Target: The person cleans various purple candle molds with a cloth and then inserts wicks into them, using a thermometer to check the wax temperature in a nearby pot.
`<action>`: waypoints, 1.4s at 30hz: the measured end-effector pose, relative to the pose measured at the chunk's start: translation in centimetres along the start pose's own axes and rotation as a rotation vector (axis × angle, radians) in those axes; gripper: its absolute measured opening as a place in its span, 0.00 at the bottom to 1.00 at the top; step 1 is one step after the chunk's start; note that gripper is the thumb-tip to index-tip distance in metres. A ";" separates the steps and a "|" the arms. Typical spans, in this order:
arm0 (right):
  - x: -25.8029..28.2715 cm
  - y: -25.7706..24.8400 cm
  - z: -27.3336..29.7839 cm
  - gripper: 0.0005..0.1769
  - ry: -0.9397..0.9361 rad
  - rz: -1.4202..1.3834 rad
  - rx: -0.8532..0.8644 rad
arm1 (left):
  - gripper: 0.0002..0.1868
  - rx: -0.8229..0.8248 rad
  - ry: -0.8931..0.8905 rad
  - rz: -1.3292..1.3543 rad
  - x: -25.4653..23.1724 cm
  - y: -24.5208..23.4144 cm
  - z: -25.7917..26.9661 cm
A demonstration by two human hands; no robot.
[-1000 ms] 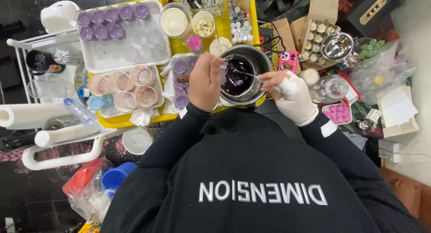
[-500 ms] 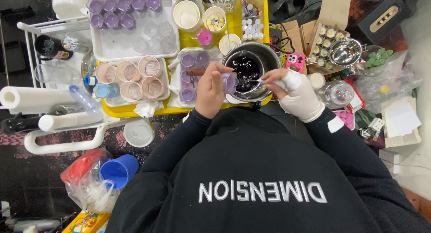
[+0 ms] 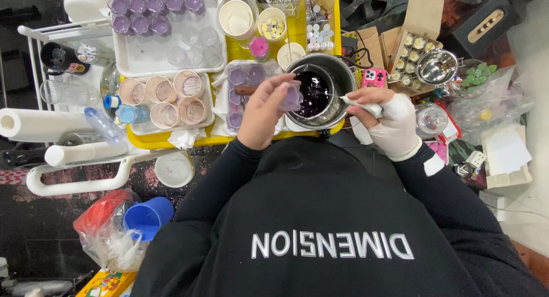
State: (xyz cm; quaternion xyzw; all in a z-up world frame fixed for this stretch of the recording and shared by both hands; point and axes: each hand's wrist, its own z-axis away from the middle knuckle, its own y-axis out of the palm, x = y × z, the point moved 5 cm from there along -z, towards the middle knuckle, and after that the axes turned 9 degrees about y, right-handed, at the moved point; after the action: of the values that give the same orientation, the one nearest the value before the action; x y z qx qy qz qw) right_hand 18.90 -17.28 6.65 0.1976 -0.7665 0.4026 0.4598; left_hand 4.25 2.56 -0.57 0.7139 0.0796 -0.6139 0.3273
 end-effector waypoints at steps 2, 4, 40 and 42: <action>-1.0 0.0 1.0 0.14 0.021 -0.096 -0.045 | 0.18 -0.002 -0.108 0.224 0.8 -0.3 0.0; -1.4 0.0 1.4 0.13 0.033 -0.192 -0.091 | 0.17 -0.001 -0.211 0.446 1.2 0.0 -0.2; 7.3 2.2 2.4 0.23 -0.428 0.227 -0.133 | 0.18 -0.028 -0.524 0.630 3.9 2.5 -1.8; 8.2 2.4 2.4 0.23 -0.505 0.298 -0.106 | 0.18 -0.093 -0.557 0.622 4.4 2.2 -1.6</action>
State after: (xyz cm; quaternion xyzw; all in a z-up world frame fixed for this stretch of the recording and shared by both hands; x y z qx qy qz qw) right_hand 11.87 -17.22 12.07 0.1522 -0.8972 0.3632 0.2002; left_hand 7.75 0.48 -3.80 0.4951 -0.2037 -0.6513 0.5378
